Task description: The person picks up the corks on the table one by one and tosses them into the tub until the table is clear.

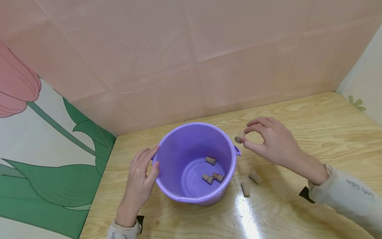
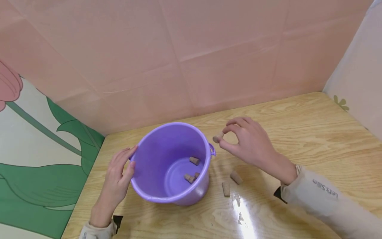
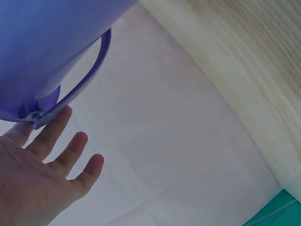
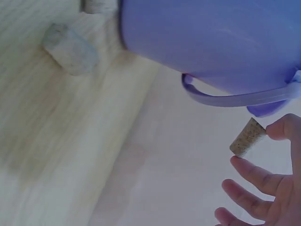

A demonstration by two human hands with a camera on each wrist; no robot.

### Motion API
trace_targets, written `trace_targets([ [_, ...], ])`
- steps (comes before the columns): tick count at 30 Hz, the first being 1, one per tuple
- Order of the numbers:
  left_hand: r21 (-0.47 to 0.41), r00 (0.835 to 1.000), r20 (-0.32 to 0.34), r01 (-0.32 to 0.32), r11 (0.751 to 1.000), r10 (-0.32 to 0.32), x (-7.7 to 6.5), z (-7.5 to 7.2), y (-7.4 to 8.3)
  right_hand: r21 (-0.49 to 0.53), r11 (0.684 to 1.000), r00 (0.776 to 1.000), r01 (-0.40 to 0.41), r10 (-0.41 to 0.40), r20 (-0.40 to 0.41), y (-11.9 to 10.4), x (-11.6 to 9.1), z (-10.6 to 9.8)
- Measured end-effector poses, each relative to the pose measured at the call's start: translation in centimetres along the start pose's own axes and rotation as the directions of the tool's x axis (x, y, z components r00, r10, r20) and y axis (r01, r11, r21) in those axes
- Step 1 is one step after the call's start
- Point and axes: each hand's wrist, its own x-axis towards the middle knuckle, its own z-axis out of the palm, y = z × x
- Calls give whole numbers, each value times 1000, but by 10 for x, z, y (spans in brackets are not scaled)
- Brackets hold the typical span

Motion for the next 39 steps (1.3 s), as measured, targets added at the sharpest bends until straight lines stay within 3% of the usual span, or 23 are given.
trace_targets([
  [9, -1, 1000, -7, -18, 1000, 18, 1, 2, -1, 28, 997, 993, 69, -66, -98, -11, 8, -5],
  [17, -7, 1000, -8, -12, 1000, 12, 1, 2, 0, 105, 968, 956, 228, -202, -215, -21, 9, 0],
  [34, -8, 1000, -17, -1, 1000, 1, -1, 2, -2, 159, 907, 911, 389, -353, -215, -52, 7, 15],
  [39, -8, 1000, -19, -7, 1000, 7, -2, 2, -2, 170, 906, 916, 387, -356, -186, -54, 4, 18],
])
